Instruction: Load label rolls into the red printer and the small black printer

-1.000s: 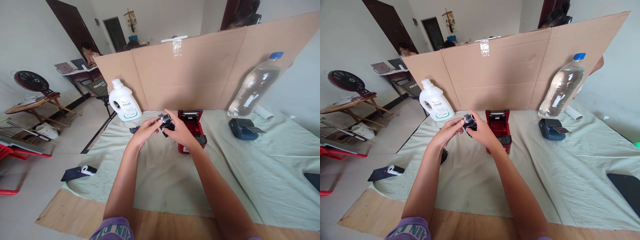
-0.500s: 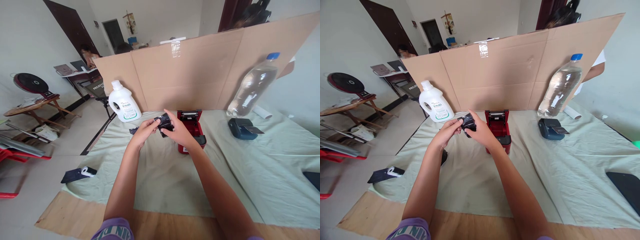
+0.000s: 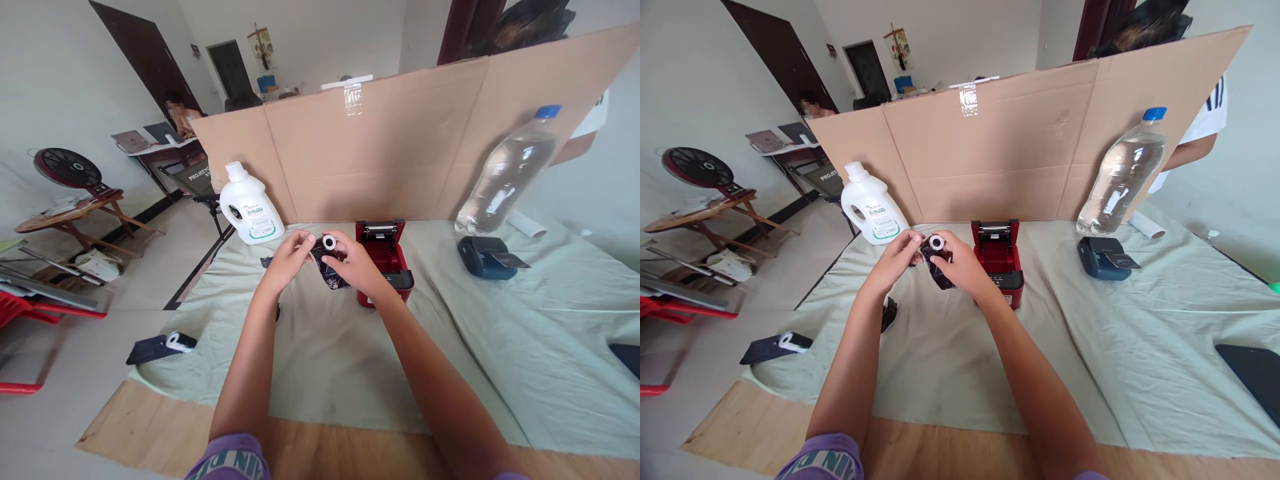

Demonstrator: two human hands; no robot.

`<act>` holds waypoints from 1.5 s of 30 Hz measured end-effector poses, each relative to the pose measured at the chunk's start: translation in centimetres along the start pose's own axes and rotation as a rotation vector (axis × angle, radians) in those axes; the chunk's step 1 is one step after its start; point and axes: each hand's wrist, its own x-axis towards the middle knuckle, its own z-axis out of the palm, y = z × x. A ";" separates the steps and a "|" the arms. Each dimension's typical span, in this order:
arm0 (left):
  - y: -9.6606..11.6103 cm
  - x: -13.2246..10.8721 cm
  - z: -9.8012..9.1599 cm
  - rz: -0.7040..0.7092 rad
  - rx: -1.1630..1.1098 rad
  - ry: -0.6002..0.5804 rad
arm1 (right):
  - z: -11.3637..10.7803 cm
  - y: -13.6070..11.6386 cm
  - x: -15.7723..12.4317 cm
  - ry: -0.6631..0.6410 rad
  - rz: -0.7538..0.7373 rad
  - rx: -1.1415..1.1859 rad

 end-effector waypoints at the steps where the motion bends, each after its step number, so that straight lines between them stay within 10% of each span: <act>1: 0.1 -0.1 -0.3 0.013 0.015 -0.059 | 0.1 0.2 0.1 0.000 -0.015 0.011; 7: 0.0 -0.5 -1.5 0.059 0.112 -0.292 | 0.2 0.5 -0.1 -0.052 0.027 -0.005; 30: -1.5 -0.2 -2.6 -0.134 0.020 -0.426 | 3.0 3.6 0.0 -0.002 0.049 -0.096; 45: -7.4 -1.0 -8.9 -0.246 -0.325 0.321 | 4.2 3.8 0.1 0.161 0.107 -0.009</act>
